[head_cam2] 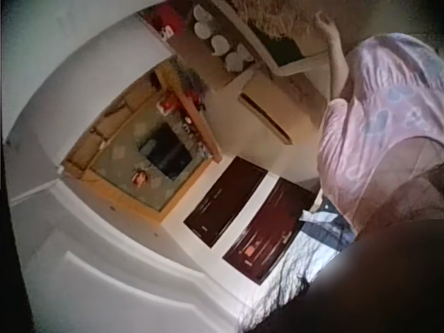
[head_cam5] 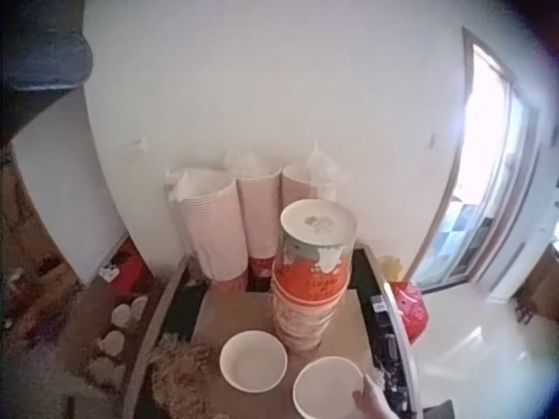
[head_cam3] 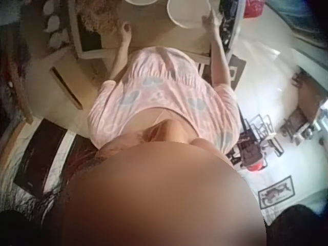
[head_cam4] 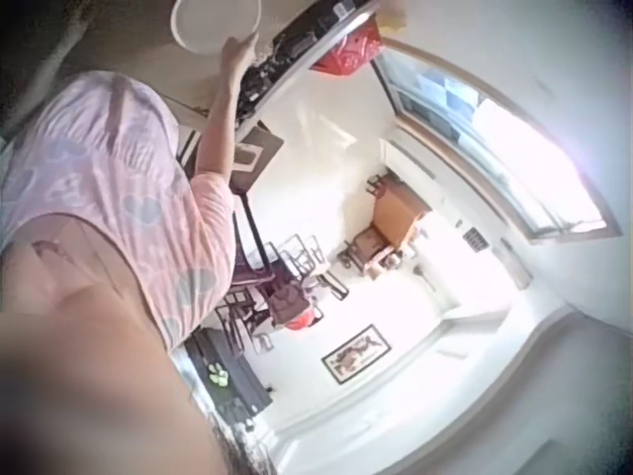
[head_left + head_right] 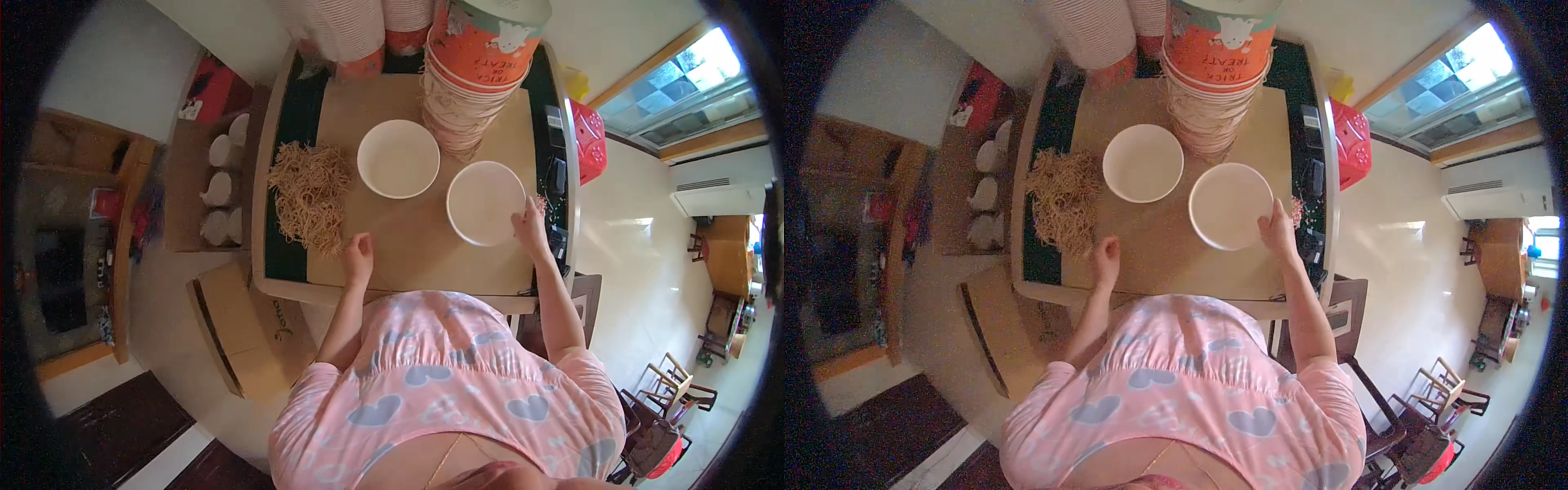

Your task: Threading elastic string handles through pre-punched holes in festive paper buckets.

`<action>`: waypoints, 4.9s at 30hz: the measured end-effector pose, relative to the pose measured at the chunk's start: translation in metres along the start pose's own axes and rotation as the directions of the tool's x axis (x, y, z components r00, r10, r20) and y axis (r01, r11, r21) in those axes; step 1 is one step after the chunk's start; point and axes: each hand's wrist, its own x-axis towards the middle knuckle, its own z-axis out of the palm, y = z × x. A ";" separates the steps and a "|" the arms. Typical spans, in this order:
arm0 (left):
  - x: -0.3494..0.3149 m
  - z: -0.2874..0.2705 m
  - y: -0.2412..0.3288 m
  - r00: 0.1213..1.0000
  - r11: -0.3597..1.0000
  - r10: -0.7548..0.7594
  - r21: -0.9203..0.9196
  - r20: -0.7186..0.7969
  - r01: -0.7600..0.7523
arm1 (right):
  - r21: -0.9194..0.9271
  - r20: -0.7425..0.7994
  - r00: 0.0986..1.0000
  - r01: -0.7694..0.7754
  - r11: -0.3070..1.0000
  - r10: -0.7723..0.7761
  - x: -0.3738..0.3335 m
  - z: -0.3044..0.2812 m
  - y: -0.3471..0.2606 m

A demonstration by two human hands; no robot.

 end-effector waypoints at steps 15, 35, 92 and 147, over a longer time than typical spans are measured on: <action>0.159 -0.060 0.037 0.984 0.957 0.119 0.280 -0.130 -0.079 | -0.432 -0.418 0.473 0.648 0.628 -0.776 0.011 -0.089 -0.207; 0.267 -0.120 0.084 0.991 0.945 -0.046 -0.326 -0.128 0.002 | -0.590 -0.343 0.376 0.627 0.509 -0.861 0.085 -0.092 -0.286; -0.037 0.030 0.204 0.728 0.819 0.572 -0.305 0.378 -0.486 | 0.529 -0.204 0.978 0.073 0.846 0.043 -0.116 0.022 -0.015; -0.013 0.030 0.172 0.669 0.480 0.156 -0.648 0.727 0.592 | 0.228 -0.135 0.940 0.338 0.913 -0.315 -0.097 0.027 -0.067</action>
